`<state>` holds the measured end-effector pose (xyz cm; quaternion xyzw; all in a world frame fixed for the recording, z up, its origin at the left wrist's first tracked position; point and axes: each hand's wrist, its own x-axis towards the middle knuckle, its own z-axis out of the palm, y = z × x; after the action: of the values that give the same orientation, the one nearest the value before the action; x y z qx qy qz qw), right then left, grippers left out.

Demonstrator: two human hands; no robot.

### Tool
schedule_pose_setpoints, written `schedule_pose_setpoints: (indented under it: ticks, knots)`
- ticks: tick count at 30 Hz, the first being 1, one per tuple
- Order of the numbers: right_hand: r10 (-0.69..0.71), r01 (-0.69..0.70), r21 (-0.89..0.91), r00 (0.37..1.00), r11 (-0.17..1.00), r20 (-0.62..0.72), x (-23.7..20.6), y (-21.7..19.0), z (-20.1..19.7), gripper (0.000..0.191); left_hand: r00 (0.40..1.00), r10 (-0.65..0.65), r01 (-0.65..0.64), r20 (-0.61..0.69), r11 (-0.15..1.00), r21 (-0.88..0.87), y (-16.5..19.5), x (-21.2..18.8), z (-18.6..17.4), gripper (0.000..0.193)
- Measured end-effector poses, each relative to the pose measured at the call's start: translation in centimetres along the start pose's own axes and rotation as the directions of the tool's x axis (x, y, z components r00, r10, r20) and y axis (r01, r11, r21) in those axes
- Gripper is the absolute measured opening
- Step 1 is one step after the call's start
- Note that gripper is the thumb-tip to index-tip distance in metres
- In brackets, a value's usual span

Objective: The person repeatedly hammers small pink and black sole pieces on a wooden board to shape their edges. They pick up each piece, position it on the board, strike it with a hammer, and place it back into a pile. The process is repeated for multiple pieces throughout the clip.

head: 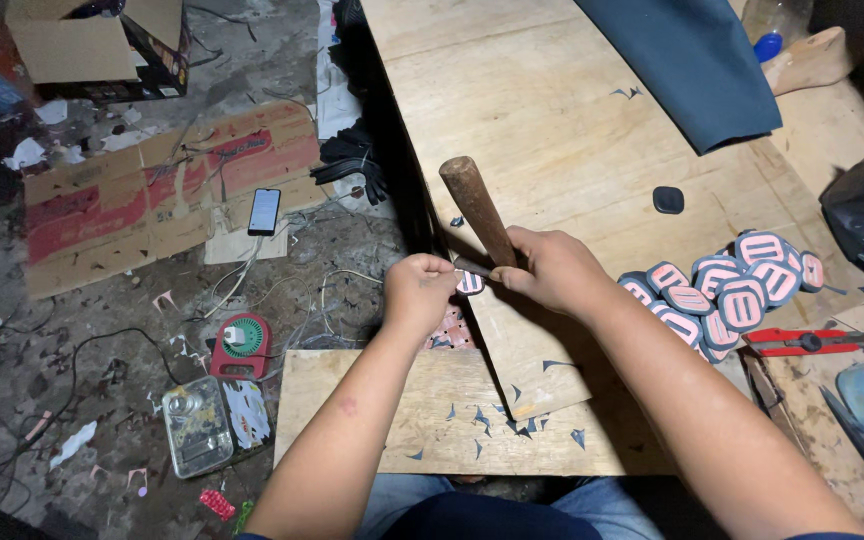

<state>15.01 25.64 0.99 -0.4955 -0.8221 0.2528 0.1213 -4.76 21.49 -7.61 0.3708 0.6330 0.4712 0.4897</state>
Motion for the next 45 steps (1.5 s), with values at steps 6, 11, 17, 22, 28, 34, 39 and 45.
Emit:
schedule_pose_setpoints:
  ticks: [6, 11, 17, 22, 28, 34, 39, 45]
  knots:
    - [0.004, -0.002, 0.043, 0.999, 0.999, -0.046, -0.3, -0.3, 0.1, 0.040, 0.988, -0.104, 0.120, 0.115, 0.982, -0.146, -1.7, 1.6, -0.3, 0.009]
    - [0.055, -0.054, 0.050, 0.998, 0.997, -0.016, 0.8, -0.9, 0.0, 0.040, 0.992, 0.124, -0.126, 0.031, 0.989, 0.081, -0.9, -0.1, 0.0, 0.007]
    - [-0.004, 0.002, 0.077, 0.999, 0.997, 0.036, 0.6, -0.8, -0.9, 0.036, 0.987, 0.163, -0.163, 0.013, 0.983, 0.079, 0.4, -1.3, 0.2, 0.006]
    - [0.045, -0.043, -0.027, 0.998, 0.999, 0.044, 0.3, -0.7, -0.9, 0.035, 0.959, 0.281, -0.284, 0.042, 0.941, 0.183, 0.9, -0.9, -0.2, 0.007]
    - [-0.074, 0.074, 0.100, 0.997, 0.992, -0.004, 1.1, -0.6, -0.3, 0.034, 0.878, 0.477, -0.449, 0.050, 0.782, 0.432, 1.5, -1.2, -0.4, 0.005]
    - [-0.030, 0.029, -0.085, 1.000, 0.996, -0.005, -0.3, -0.5, 0.0, 0.034, 0.961, 0.277, -0.264, -0.005, 0.920, 0.289, 0.9, -1.3, 0.1, 0.008]
    - [-0.038, 0.043, 0.065, 0.996, 0.997, -0.084, -0.8, -0.7, 0.3, 0.041, 0.998, 0.060, -0.061, 0.009, 0.994, 0.093, -0.1, -0.8, 0.2, 0.014]
    - [0.004, 0.000, 0.065, 0.998, 0.998, -0.061, 0.4, -1.2, 0.2, 0.038, 0.993, 0.111, -0.111, 0.033, 0.994, -0.002, -0.4, -0.5, 0.6, 0.010]
